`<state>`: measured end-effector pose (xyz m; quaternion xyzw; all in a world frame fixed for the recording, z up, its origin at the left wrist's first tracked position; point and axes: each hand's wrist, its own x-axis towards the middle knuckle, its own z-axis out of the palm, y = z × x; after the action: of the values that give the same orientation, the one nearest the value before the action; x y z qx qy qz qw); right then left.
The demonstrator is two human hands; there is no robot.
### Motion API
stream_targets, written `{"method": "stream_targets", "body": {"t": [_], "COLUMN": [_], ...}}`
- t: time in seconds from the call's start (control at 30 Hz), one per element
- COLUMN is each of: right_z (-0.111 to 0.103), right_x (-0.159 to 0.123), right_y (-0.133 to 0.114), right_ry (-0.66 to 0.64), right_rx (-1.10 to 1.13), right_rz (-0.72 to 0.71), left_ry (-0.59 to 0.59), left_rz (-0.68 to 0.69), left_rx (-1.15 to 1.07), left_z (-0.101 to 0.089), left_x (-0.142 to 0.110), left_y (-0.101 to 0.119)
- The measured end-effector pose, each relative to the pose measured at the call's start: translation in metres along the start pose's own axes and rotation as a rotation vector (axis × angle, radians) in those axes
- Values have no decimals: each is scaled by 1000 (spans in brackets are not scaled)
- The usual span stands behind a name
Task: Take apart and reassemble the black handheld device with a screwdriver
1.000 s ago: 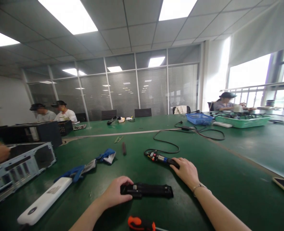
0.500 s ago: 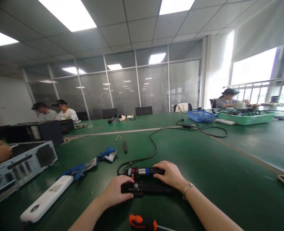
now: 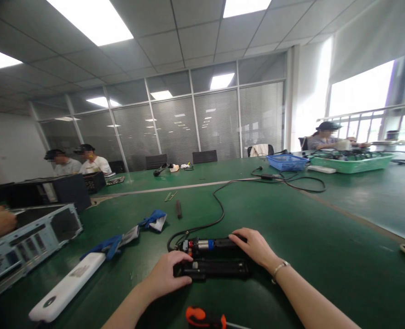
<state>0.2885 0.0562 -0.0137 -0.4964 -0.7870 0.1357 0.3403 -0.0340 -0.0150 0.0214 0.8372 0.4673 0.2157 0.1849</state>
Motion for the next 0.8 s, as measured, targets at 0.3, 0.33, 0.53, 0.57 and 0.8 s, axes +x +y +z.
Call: {"method": "stream_targets", "body": {"t": [0.3,0.33,0.53,0.57,0.8], "right_z": [6,6,7,7,7], "right_x": [-1,-1,0,0,1], "right_y": [6,6,7,8,11], "right_ry": [-61,-65,-82,-85,-100], "right_rx": [108,112,129,132,151], "right_rz": [37,41,60,63,82], "left_ry": [12,12,11,9,-4], "left_rz": [-1,-2,-11,-7,-4], "left_rx": [-12,-12,-15,-14,-3], "left_z": [2,2,2,2,1], "left_x": [0,-1,-1,-1,0], "left_y": [-3,-3,-3,-3,-3]}}
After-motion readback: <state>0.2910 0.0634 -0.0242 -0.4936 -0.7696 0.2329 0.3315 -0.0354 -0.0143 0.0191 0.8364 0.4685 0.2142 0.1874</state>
